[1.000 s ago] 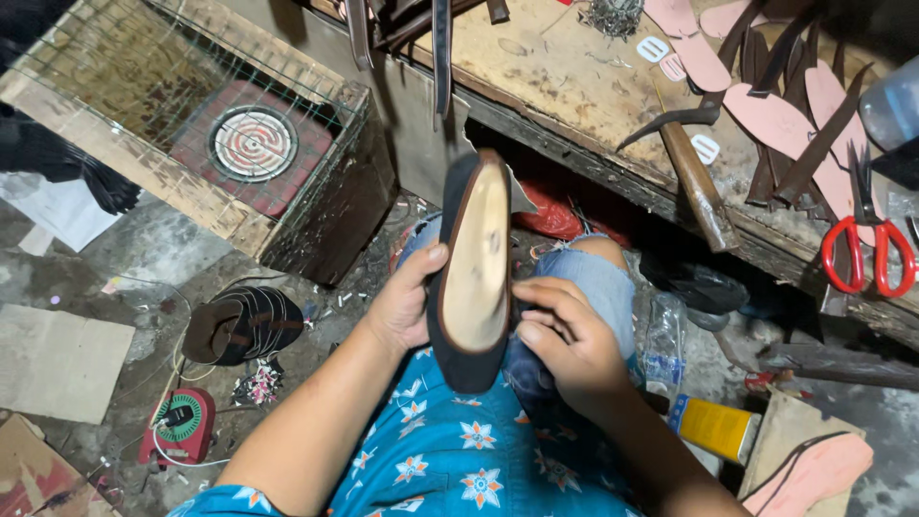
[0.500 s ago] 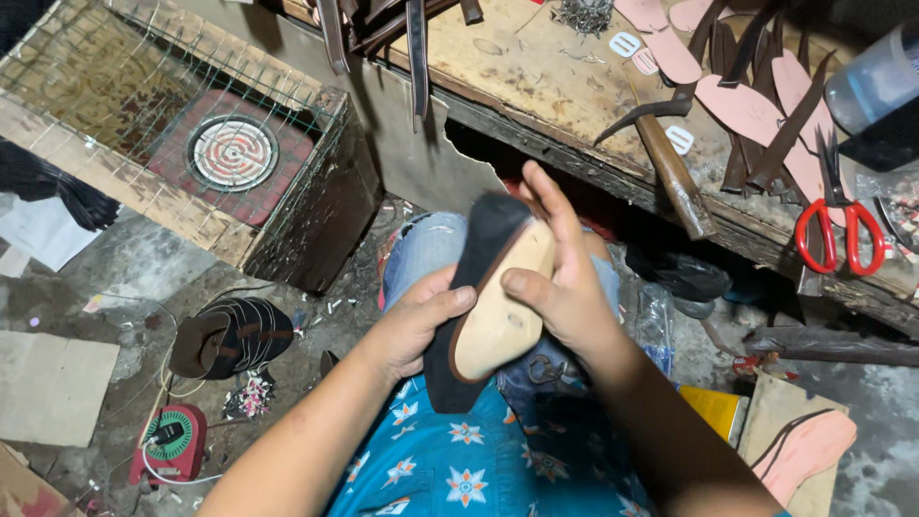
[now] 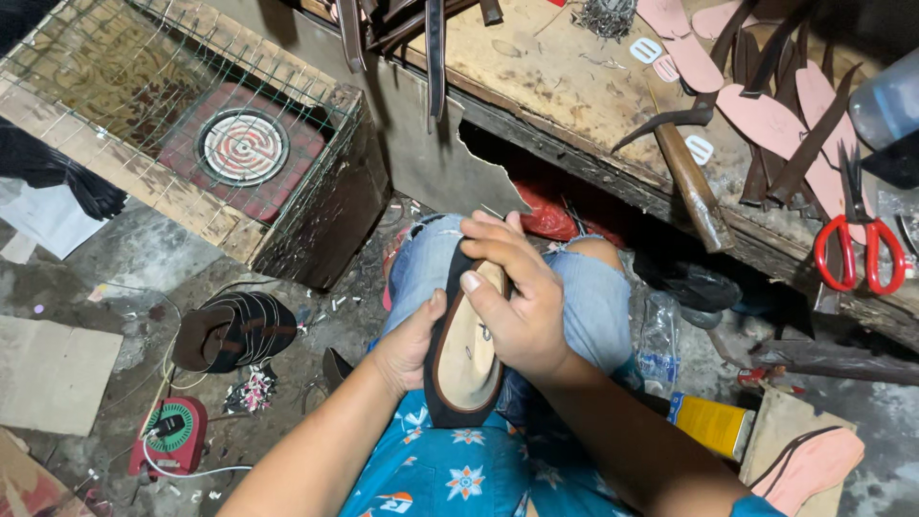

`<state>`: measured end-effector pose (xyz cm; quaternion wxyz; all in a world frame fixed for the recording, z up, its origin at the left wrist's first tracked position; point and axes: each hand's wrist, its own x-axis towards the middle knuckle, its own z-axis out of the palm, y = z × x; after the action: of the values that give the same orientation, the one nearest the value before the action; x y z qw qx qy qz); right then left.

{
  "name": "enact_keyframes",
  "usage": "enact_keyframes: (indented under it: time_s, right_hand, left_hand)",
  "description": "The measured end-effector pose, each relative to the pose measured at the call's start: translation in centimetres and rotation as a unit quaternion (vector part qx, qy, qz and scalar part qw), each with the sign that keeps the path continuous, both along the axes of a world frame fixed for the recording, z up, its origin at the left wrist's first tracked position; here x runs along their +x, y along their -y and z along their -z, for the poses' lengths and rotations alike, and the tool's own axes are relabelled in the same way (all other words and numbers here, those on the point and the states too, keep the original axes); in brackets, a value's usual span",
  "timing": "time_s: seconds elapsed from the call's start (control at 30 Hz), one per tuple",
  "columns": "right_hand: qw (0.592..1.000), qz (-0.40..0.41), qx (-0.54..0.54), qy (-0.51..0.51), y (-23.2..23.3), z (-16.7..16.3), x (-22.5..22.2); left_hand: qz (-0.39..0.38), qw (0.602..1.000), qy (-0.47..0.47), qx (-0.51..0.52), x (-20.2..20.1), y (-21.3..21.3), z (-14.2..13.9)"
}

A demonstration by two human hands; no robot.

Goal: The person sits on the floor holding a shoe upper over a last on their lap. They use pincers to pull and tuck the upper material over the insole edge, then use a hammer to tap and secure the folded edges, repositioning the shoe repeatedly while working around the toe and sides.

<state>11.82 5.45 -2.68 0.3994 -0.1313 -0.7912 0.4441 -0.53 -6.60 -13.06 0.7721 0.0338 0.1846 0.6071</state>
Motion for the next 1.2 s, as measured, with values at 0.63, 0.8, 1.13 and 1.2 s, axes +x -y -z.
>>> enact_keyframes:
  time_s: [0.63, 0.8, 1.13, 1.2]
  right_hand:
    - [0.789, -0.095, -0.605, 0.049, 1.1, 3.2, 0.2]
    - [0.938, -0.004, -0.1, 0.333, -0.1, 2.3, 6.5]
    - [0.806, 0.111, -0.099, 0.573, 0.4, 2.1, 18.1]
    - [0.817, 0.145, -0.128, 0.544, 0.5, 1.7, 17.1]
  left_hand:
    - [-0.124, 0.945, -0.298, 0.056, -3.9, -5.5, -9.4]
    - [-0.127, 0.974, -0.185, 0.019, -5.6, -6.2, -7.5]
    - [-0.21, 0.955, -0.207, 0.035, -8.1, -7.0, -8.1]
    - [-0.227, 0.935, -0.262, 0.077, -9.1, -7.7, -9.6]
